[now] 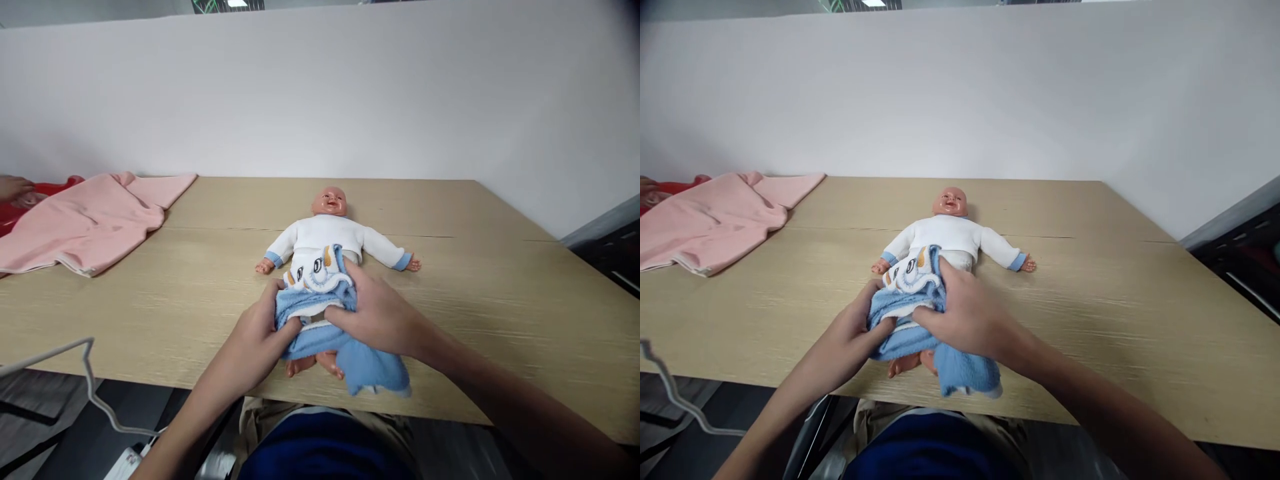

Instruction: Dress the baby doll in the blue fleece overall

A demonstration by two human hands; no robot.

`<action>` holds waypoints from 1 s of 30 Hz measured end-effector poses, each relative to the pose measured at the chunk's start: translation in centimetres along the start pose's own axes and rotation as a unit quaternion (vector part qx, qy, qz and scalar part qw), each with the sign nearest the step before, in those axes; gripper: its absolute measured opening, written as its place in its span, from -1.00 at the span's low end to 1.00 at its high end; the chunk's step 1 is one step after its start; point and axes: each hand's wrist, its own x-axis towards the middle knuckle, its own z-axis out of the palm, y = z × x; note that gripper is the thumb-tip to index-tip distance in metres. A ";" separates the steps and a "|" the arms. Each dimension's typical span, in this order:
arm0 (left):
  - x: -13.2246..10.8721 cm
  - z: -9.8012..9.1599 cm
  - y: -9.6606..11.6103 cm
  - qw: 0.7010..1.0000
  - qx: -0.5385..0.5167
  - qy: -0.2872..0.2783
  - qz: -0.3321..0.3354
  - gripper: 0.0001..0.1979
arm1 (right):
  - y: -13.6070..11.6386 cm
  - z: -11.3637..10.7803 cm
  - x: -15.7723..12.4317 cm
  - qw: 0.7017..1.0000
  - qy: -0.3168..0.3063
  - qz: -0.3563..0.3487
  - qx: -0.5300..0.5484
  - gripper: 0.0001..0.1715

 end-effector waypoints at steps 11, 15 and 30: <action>-3.2 0.1 -2.4 0.969 0.212 -0.070 -0.107 -0.71 | -0.3 2.5 -0.6 0.971 -0.208 -0.022 -0.115 -0.93; -1.9 0.5 -3.9 0.956 0.274 -0.077 -0.071 -0.68 | 0.0 4.1 -0.2 0.963 -0.154 -0.039 -0.219 -0.79; -2.6 0.6 -4.4 0.974 0.211 -0.076 -0.031 -0.70 | 1.6 4.0 -1.0 0.961 -0.202 -0.060 -0.182 -0.93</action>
